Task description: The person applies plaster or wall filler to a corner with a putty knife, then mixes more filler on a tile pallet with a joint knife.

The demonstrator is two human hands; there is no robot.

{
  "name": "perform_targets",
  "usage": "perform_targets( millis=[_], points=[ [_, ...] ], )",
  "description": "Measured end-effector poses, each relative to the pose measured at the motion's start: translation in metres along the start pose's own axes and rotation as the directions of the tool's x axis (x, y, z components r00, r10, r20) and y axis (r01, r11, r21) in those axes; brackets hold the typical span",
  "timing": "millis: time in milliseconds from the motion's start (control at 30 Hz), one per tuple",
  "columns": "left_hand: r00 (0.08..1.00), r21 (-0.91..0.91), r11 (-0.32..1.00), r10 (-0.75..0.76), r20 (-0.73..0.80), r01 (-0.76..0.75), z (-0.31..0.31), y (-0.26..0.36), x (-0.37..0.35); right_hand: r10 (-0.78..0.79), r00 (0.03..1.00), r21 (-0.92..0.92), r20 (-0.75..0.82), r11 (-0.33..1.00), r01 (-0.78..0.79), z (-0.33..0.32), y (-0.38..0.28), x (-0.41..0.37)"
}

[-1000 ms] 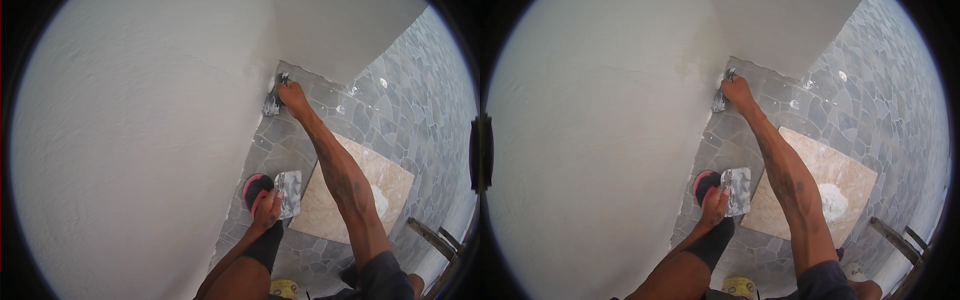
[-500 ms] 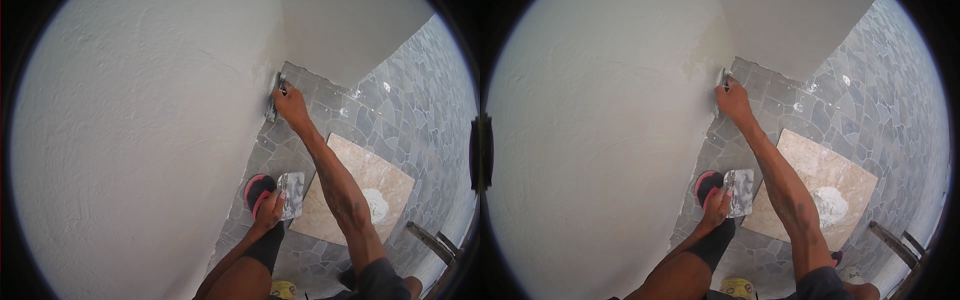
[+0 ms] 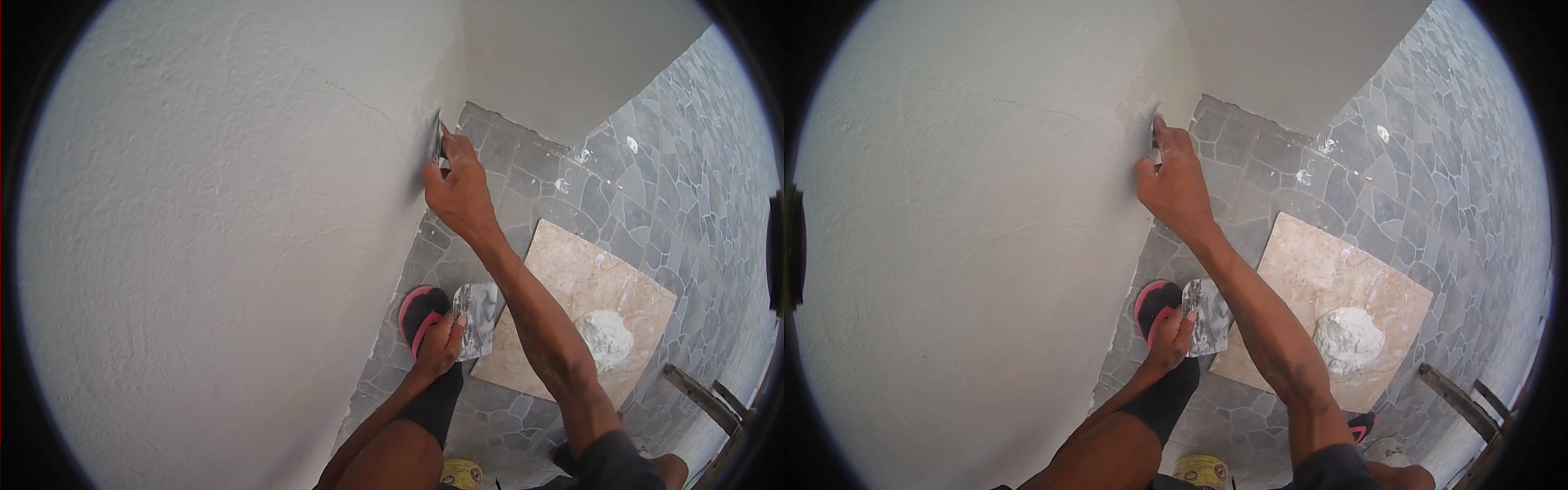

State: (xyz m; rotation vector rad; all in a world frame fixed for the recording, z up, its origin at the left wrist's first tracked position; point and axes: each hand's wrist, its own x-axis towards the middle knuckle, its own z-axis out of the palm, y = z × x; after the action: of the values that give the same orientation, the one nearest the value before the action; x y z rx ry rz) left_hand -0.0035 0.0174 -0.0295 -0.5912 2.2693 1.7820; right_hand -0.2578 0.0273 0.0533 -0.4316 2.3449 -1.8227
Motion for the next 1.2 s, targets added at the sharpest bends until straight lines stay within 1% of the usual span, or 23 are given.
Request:
perform_targets(
  millis=[167,267,333,367,433,467,533,567,600,667,767,867,967,1167,1200],
  points=[
    [0.999,0.013,0.999,-0.03,0.025,0.03,-0.002,0.005,0.0,-0.147,0.987,-0.002,-0.058,0.989,0.147,0.015,-0.012,-0.017],
    [0.999,-0.006,1.0,-0.024,0.03,0.024,-0.002,0.009,0.001,-0.229,0.971,-0.117,-0.073,0.969,0.22,0.021,-0.026,-0.034],
    [0.999,-0.034,0.998,0.047,-0.004,-0.047,0.003,-0.001,0.003,-0.323,0.942,-0.164,-0.088,0.938,0.306,0.021,-0.032,-0.046],
    [0.996,-0.047,0.996,0.081,-0.021,-0.082,0.005,-0.006,0.003,-0.323,0.943,-0.124,-0.079,0.942,0.313,0.018,-0.033,-0.052],
    [0.999,-0.048,0.998,0.046,0.0,-0.045,0.003,-0.004,0.002,-0.326,0.943,-0.044,-0.059,0.945,0.324,0.008,-0.032,-0.058],
    [1.0,-0.048,0.998,0.027,0.008,-0.027,0.001,-0.003,0.002,-0.231,0.969,-0.015,-0.089,0.973,0.231,0.002,-0.028,-0.058],
    [0.999,-0.015,0.999,-0.031,0.023,0.031,-0.002,0.002,0.001,-0.033,0.99,0.051,-0.136,0.998,0.041,-0.012,-0.016,-0.057],
    [0.998,0.001,0.998,-0.062,0.03,0.062,-0.002,0.002,0.0,0.157,0.977,0.107,-0.141,0.984,-0.142,-0.016,-0.005,-0.048],
    [0.999,-0.02,0.999,-0.034,0.015,0.034,0.0,0.002,-0.002,0.342,0.93,0.164,-0.138,0.934,-0.319,-0.018,0.013,-0.032],
    [0.999,-0.055,0.998,0.031,-0.019,-0.032,0.0,0.004,0.0,0.36,0.912,0.141,-0.198,0.931,-0.337,-0.011,0.073,-0.009],
    [1.0,-0.039,0.999,-0.002,-0.011,0.002,-0.002,0.009,-0.001,0.373,0.912,0.157,-0.168,0.924,-0.349,-0.005,0.115,0.017],
    [1.0,-0.018,1.0,0.008,-0.003,-0.008,-0.002,0.001,-0.001,0.385,0.916,0.193,-0.116,0.913,-0.36,-0.003,0.126,0.03],
    [1.0,-0.007,1.0,0.024,-0.016,-0.024,-0.002,0.001,-0.001,0.367,0.925,0.144,-0.1,0.925,-0.352,-0.002,0.124,0.041],
    [0.999,-0.047,0.998,0.027,-0.028,-0.029,0.0,0.001,-0.001,0.318,0.939,-0.03,-0.135,0.946,-0.324,0.007,0.132,0.061],
    [0.999,-0.045,0.998,0.032,-0.028,-0.034,0.0,0.0,-0.001,0.313,0.941,-0.011,-0.126,0.948,-0.317,0.007,0.135,0.061]
  ],
)
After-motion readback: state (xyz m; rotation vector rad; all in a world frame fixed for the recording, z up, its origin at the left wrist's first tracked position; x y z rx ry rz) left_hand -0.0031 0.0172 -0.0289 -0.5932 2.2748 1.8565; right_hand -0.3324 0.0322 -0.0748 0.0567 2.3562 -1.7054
